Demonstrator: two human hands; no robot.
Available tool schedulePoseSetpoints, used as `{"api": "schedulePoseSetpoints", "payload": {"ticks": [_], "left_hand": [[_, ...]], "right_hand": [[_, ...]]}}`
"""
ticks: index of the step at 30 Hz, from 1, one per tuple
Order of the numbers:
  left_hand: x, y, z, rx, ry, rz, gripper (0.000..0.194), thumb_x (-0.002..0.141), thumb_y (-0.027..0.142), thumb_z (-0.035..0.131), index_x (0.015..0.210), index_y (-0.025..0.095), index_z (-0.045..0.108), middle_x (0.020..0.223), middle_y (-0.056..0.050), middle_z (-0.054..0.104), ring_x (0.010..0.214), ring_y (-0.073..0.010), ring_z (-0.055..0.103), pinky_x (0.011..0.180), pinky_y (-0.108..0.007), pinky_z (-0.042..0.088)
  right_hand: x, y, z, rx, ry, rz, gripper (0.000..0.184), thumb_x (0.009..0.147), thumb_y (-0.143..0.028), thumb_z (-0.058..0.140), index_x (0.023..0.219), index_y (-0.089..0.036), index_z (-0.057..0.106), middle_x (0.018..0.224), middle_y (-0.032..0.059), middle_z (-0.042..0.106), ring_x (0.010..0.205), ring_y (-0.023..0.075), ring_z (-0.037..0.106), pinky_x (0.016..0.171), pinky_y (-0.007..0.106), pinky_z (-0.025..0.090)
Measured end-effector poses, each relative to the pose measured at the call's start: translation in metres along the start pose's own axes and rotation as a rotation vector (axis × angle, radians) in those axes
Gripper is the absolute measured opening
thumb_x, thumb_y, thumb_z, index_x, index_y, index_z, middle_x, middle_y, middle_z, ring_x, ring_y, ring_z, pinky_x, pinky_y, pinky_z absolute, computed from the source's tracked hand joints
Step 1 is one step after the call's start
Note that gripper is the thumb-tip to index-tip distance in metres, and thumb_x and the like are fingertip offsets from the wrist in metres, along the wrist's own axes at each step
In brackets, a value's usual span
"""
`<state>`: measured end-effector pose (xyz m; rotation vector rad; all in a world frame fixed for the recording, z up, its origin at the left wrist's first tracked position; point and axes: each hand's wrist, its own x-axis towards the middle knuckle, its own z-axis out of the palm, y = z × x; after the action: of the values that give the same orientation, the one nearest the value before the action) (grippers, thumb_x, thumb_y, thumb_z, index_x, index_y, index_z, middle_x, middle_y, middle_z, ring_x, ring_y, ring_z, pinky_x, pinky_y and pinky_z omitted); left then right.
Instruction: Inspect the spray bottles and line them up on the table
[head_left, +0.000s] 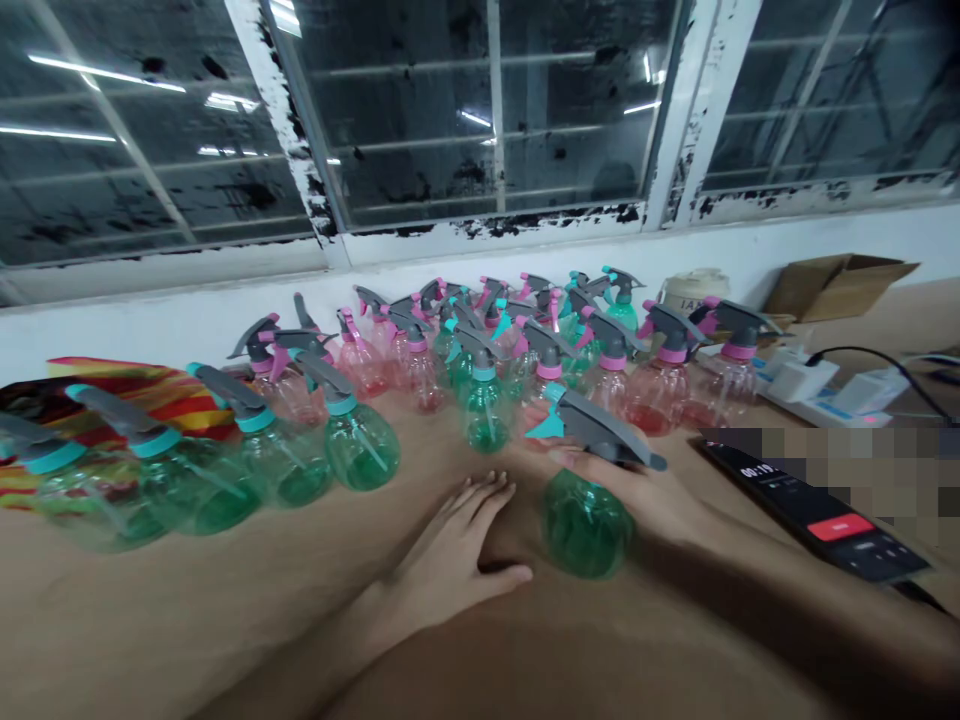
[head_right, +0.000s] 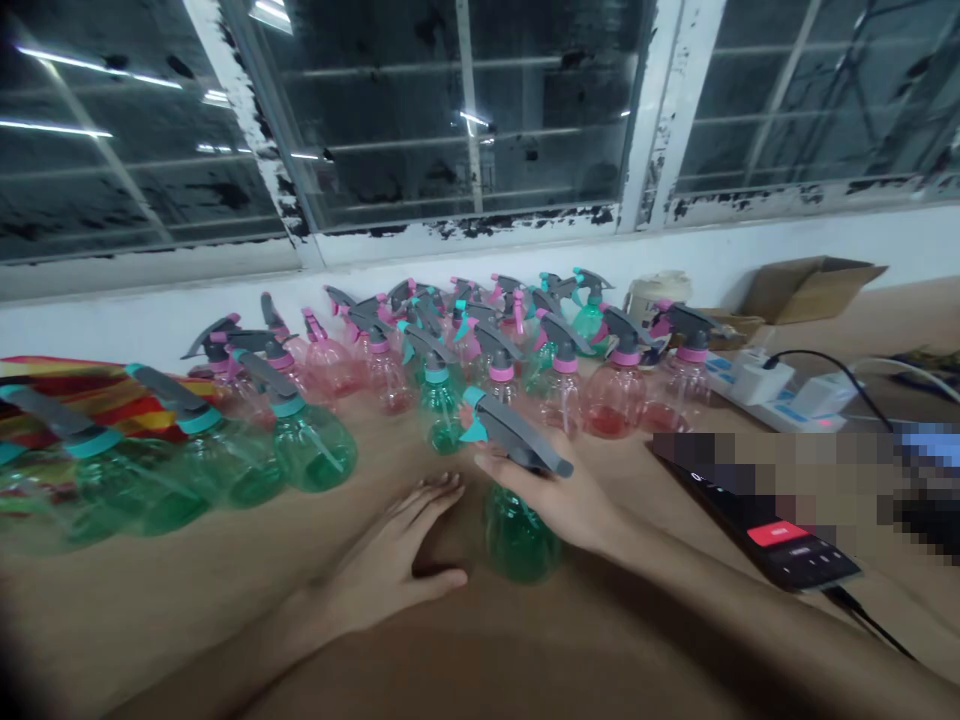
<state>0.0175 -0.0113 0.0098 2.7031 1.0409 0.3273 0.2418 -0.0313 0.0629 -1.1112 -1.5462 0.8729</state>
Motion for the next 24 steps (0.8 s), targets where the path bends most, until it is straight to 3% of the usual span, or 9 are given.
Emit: {"api": "schedulePoseSetpoints", "payload": {"ticks": [4, 10, 15, 24], "left_hand": [[-0.004, -0.009, -0.005, 0.022, 0.004, 0.03, 0.065, 0.085, 0.049, 0.057, 0.139, 0.022, 0.033, 0.145, -0.008, 0.037, 0.133, -0.0255, 0.032, 0.109, -0.045, 0.025], [-0.004, -0.006, -0.005, 0.02, 0.001, 0.032, 0.064, 0.086, 0.05, 0.055, 0.138, 0.02, 0.036, 0.145, -0.009, 0.037, 0.134, -0.0274, 0.031, 0.109, -0.047, 0.026], [-0.004, -0.006, -0.005, 0.043, -0.028, 0.033, 0.061, 0.089, 0.048, 0.052, 0.139, 0.018, 0.034, 0.146, -0.008, 0.035, 0.135, -0.0253, 0.029, 0.11, -0.046, 0.023], [-0.004, -0.005, -0.003, 0.062, -0.025, 0.029, 0.054, 0.091, 0.041, 0.053, 0.136, 0.016, 0.037, 0.145, -0.008, 0.037, 0.135, -0.0229, 0.029, 0.111, -0.043, 0.024]], "right_hand": [[0.015, 0.0, 0.004, 0.093, -0.085, 0.035, 0.028, 0.077, -0.032, 0.062, 0.105, -0.029, 0.064, 0.1, 0.0049, 0.072, 0.098, 0.0254, 0.066, 0.091, 0.045, 0.049], [0.028, -0.008, 0.011, 0.096, -0.213, 0.039, 0.044, 0.077, -0.03, 0.062, 0.12, -0.03, 0.054, 0.111, 0.0043, 0.068, 0.101, 0.0241, 0.065, 0.091, 0.043, 0.05], [0.035, -0.013, 0.014, -0.145, -0.206, -0.076, 0.033, 0.077, -0.04, 0.063, 0.108, -0.029, 0.059, 0.078, -0.0005, 0.069, 0.071, 0.0216, 0.066, 0.066, 0.038, 0.054], [0.035, 0.003, 0.015, -0.185, -0.17, -0.123, 0.031, 0.08, -0.047, 0.057, 0.106, -0.031, 0.063, 0.075, 0.0013, 0.068, 0.072, 0.0247, 0.066, 0.068, 0.043, 0.054]]}}
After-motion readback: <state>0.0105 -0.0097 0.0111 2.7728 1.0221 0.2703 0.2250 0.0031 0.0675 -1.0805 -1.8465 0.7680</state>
